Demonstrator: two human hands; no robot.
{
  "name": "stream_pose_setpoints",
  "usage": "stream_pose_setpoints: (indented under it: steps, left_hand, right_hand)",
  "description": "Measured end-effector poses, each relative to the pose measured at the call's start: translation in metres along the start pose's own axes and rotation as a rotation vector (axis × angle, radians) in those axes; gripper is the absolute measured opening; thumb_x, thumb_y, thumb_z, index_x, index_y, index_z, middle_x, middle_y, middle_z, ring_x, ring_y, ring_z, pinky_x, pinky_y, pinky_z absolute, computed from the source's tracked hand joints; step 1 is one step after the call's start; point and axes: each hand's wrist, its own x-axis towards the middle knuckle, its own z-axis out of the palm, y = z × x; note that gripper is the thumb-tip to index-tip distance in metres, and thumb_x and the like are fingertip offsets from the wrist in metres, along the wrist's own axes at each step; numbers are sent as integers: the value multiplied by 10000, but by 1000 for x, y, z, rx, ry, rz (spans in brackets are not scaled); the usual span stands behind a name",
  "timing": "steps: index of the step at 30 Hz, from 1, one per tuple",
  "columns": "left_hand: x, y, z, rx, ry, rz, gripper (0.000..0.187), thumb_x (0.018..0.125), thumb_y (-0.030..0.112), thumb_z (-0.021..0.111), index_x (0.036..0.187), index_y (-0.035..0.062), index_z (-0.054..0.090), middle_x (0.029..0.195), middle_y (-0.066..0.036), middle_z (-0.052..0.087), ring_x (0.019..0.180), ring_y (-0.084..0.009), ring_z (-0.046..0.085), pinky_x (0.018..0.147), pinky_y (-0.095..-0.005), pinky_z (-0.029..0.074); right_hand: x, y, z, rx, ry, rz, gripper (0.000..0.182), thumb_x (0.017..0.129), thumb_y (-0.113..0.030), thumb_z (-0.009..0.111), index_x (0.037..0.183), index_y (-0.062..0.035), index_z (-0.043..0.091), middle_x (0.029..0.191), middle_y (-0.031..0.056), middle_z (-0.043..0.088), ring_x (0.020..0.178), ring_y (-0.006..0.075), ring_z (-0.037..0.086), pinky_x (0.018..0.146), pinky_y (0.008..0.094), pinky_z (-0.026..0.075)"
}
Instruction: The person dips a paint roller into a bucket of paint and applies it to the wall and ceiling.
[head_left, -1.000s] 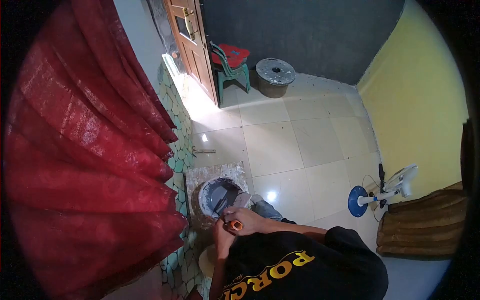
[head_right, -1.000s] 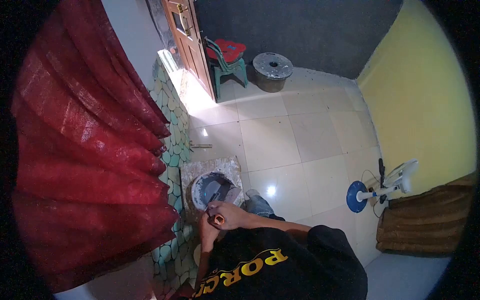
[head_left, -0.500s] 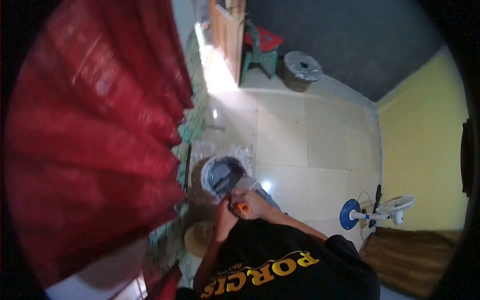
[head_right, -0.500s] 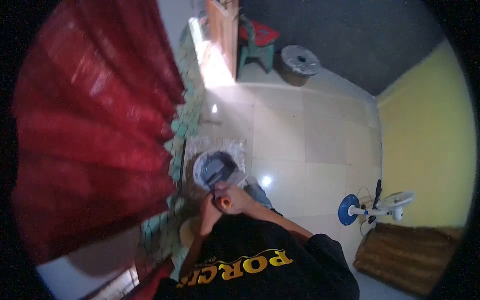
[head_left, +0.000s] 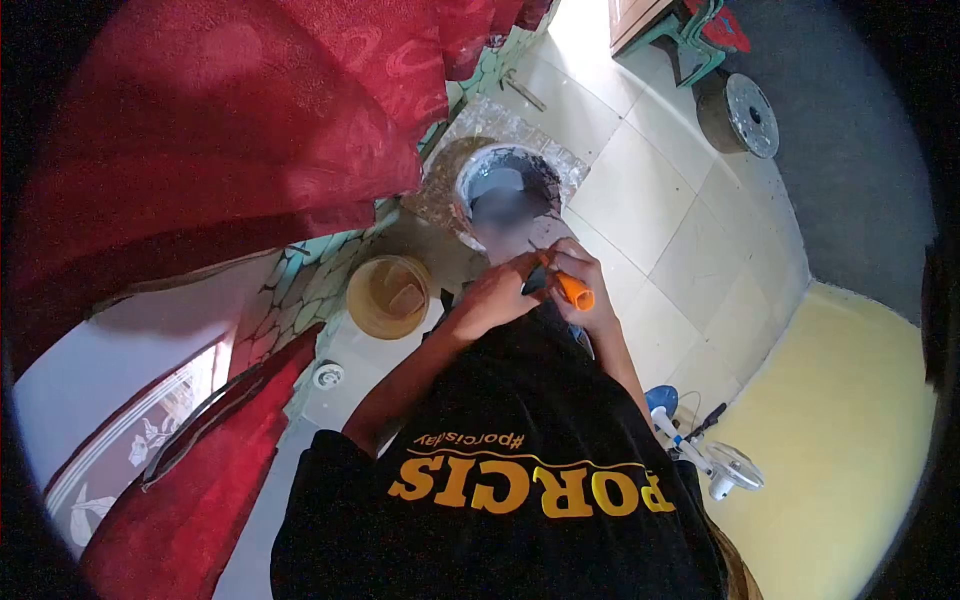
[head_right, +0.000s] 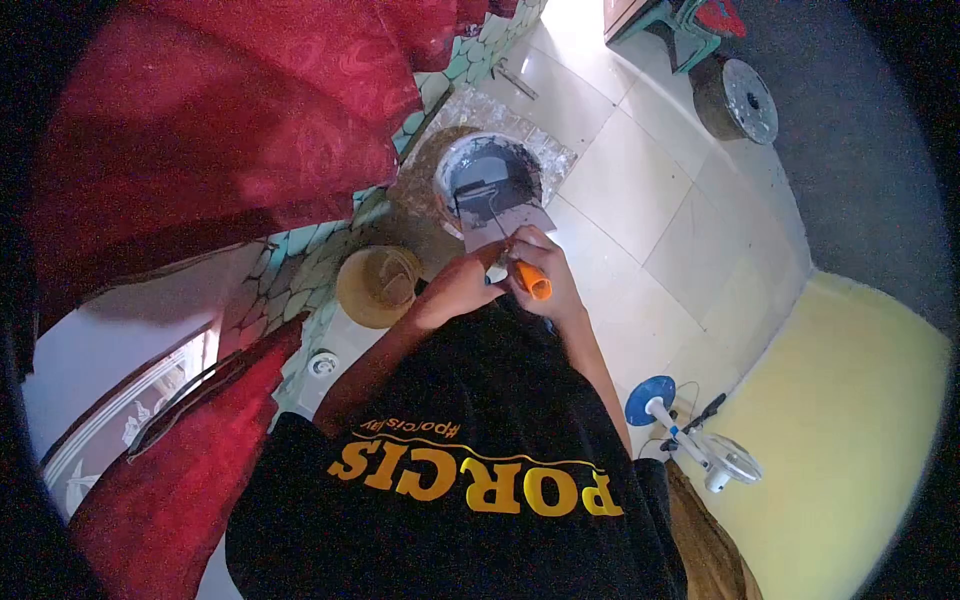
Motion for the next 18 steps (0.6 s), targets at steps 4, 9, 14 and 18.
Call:
stream_pose_setpoints:
  steps: [4, 9, 14, 18]
  left_hand:
    - [-3, -7, 3, 63, -65, -136, 644, 816, 271, 670, 1354, 39, 404, 1170, -237, 582, 1092, -392, 558, 913, -433, 454]
    - [-7, -22, 8, 95, -44, -134, 647, 827, 319, 647, 1347, 17, 408, 1169, -244, 581, 1079, -397, 563, 921, -429, 450]
    - [-5, -30, 9, 95, -60, -78, 563, 854, 379, 619, 1249, -5, 503, 1147, -256, 587, 1056, -396, 578, 895, -433, 465]
    - [-2, -40, 19, 118, -77, -80, 594, 856, 408, 586, 1266, -11, 488, 1154, -228, 599, 1062, -380, 578, 916, -431, 452]
  right_hand:
    - [6, -5, -4, 14, -7, -32, 174, 594, 53, 556, 762, 33, 518, 866, 150, 525, 792, 302, 535, 680, 326, 448]
    - [5, 8, -2, 144, 24, 70, 159, 614, 85, 516, 768, 42, 513, 858, 132, 519, 784, 263, 537, 689, 309, 453]
    - [14, 21, -9, 113, 39, 28, 107, 619, 57, 518, 723, 37, 505, 808, 126, 507, 729, 250, 525, 655, 302, 440]
    - [22, 19, -21, 141, 88, -7, 67, 652, 34, 549, 697, 23, 501, 776, 124, 513, 717, 249, 519, 640, 308, 420]
